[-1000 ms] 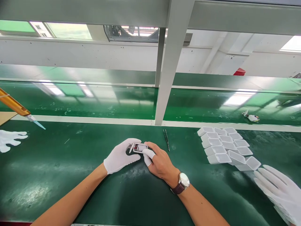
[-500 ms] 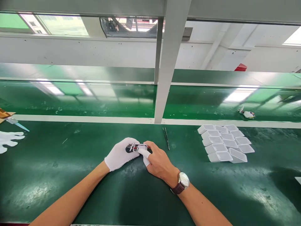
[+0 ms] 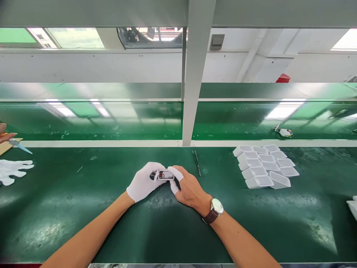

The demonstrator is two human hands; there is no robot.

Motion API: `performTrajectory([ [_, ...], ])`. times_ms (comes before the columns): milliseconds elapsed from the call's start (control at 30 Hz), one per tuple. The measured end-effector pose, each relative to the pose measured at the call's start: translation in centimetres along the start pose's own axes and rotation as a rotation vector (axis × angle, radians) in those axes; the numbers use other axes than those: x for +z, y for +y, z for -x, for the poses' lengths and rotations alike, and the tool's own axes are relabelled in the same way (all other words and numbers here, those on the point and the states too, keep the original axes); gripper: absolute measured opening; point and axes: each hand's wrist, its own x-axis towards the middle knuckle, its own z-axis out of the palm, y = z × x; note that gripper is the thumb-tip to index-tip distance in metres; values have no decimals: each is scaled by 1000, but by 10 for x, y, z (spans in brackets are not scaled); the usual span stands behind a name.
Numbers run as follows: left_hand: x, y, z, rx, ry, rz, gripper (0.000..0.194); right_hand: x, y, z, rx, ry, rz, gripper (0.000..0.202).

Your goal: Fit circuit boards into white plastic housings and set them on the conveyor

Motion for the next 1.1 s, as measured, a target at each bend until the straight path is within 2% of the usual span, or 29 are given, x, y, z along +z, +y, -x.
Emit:
performTrajectory([
  [200, 0, 6, 2, 77, 60, -21, 22, -1, -3, 1, -23, 28, 25, 58],
  [367, 2, 3, 1, 146, 104, -39, 24, -1, -3, 0, -41, 32, 17, 59],
  [533, 4, 0, 2, 157, 78, -11, 30, 0, -2, 2, -35, 22, 0, 59],
  [600, 2, 1, 1, 95, 67, -8, 29, 0, -2, 2, -20, 27, -2, 60],
  [700, -9, 2, -5, -79, 109, -23, 30, 1, -2, 2, 3, 27, 18, 56],
  [900, -46, -7, -24, -436, 329, -162, 31, 8, -3, 5, -96, -54, 41, 34],
  [1000, -47, -14, -35, -492, 396, -211, 33, 13, -6, 7, -147, -116, 38, 30],
  [1100, -37, -20, -58, -490, 362, -206, 37, 16, -7, 9, -173, -169, 61, 29],
])
